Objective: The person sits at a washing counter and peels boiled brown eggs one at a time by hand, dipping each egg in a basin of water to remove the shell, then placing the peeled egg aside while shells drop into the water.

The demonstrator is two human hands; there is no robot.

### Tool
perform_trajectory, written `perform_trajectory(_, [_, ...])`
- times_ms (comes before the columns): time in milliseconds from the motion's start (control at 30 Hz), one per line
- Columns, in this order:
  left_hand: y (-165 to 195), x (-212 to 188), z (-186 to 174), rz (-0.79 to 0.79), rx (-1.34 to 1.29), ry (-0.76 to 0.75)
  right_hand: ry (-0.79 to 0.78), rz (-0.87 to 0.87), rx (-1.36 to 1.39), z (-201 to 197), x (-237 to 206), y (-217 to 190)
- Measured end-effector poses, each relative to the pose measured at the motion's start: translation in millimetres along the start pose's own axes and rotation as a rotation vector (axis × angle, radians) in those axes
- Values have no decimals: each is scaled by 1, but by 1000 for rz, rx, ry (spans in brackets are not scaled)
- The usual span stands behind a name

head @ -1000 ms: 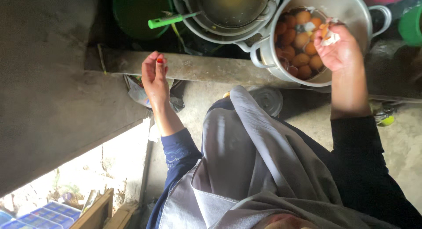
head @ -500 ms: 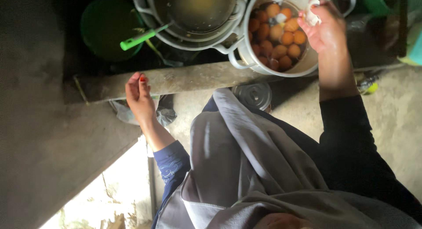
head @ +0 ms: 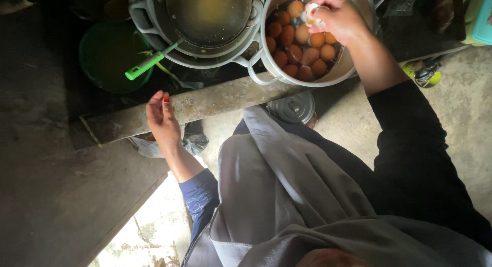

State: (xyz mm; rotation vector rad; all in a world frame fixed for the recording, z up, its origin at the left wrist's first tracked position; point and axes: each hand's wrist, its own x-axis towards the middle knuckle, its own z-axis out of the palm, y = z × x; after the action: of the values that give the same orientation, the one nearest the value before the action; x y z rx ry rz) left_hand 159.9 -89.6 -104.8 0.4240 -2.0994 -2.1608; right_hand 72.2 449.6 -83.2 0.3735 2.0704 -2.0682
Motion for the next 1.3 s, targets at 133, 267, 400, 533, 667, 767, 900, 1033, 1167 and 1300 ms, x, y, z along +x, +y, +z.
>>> perform_trajectory(133, [-7, -5, 9, 69, -48, -65, -32, 36, 200, 11, -12, -21])
perform_trajectory(267, [-5, -14, 23, 126, 50, -132, -61, 46, 213, 19, -15, -31])
perform_trajectory(400, [4, -21, 35, 91, 170, -140, -143, 83, 73, 33, -13, -34])
perform_trajectory(533, [10, -26, 39, 45, 173, -98, -232, 115, 311, 49, -21, -50])
perform_trajectory(667, [10, -30, 40, 39, 180, -61, -324, 29, 389, 67, -36, -75])
perform_trajectory(767, [10, -35, 43, 55, 186, -69, -368, 17, 362, 88, -40, -89])
perform_trajectory(900, [10, -43, 39, 41, 249, -39, -393, 0, 273, 116, -36, -97])
perform_trajectory(1033, [6, -44, 26, 40, 290, 34, -409, 4, 248, 129, -32, -104])
perform_trajectory(1167, [0, -43, 12, 27, 295, 98, -435, 11, 265, 143, -11, -106])
perform_trajectory(1300, [-2, -41, 15, 47, 291, 104, -479, -76, 306, 201, 35, -107])
